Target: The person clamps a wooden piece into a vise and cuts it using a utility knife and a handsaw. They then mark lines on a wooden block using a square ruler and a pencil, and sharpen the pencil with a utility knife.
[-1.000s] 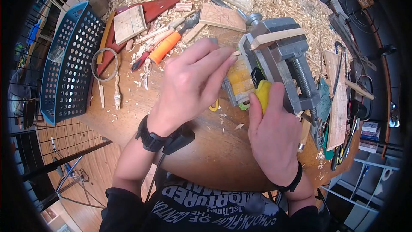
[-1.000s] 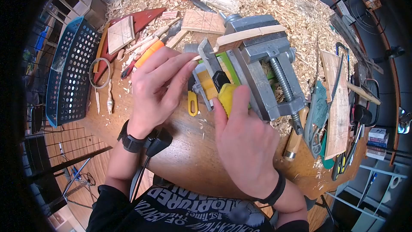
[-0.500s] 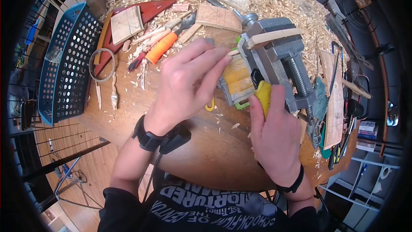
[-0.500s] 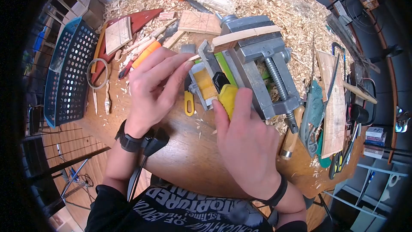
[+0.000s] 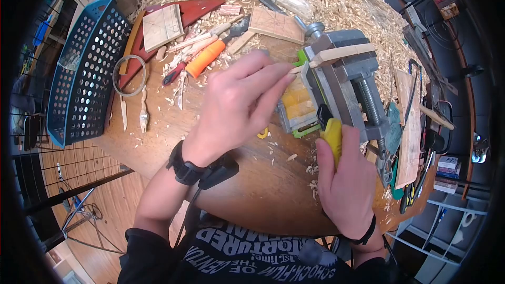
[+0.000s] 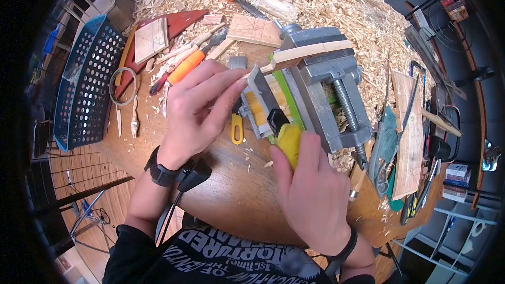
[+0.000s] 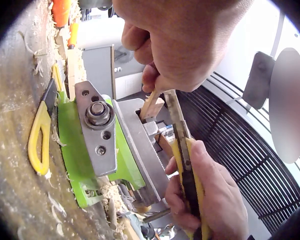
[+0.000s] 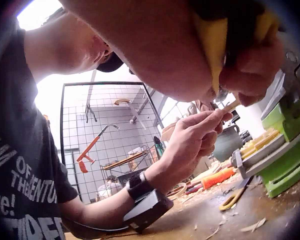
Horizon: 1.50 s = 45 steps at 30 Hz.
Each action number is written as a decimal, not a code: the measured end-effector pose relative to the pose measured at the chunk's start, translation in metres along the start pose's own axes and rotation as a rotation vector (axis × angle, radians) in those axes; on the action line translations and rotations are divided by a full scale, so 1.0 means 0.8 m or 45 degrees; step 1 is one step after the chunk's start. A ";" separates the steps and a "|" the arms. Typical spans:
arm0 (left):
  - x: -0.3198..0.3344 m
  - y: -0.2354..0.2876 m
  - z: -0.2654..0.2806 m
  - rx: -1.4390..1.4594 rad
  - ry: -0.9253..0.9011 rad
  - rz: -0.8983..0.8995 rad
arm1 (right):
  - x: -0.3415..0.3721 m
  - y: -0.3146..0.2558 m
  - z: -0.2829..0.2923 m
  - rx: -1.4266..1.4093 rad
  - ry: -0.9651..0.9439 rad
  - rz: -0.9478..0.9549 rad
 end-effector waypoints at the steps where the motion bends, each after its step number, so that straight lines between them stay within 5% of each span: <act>1: 0.001 0.000 -0.001 0.012 -0.002 0.009 | 0.005 0.002 -0.001 -0.044 -0.017 -0.002; 8: 0.000 -0.001 -0.001 -0.005 -0.004 0.024 | 0.029 0.032 -0.010 -0.439 -0.247 -0.025; 21: 0.003 -0.003 0.000 0.014 -0.001 0.068 | 0.014 0.033 0.006 -0.607 -0.207 -0.298; 23: 0.004 -0.004 -0.002 0.010 -0.025 0.092 | 0.003 0.010 0.022 -0.420 0.086 0.097; 30: 0.005 -0.005 -0.001 0.010 0.009 0.090 | -0.022 -0.010 0.031 -0.331 0.194 0.204; 38: 0.007 -0.006 -0.001 0.037 0.045 0.065 | -0.042 -0.020 0.042 -0.032 -0.281 0.207; 45: 0.007 -0.007 -0.003 0.025 0.034 0.105 | -0.054 -0.021 0.051 0.018 -0.409 0.189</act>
Point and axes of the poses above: each hand's wrist, its own x-axis away from the middle knuckle, its own z-axis out of the back of the hand, y = z × x, the point moved 8 cm from there along -x, towards the middle knuckle, and after that the axes turned 7 degrees about x, right-handed, at the moved point
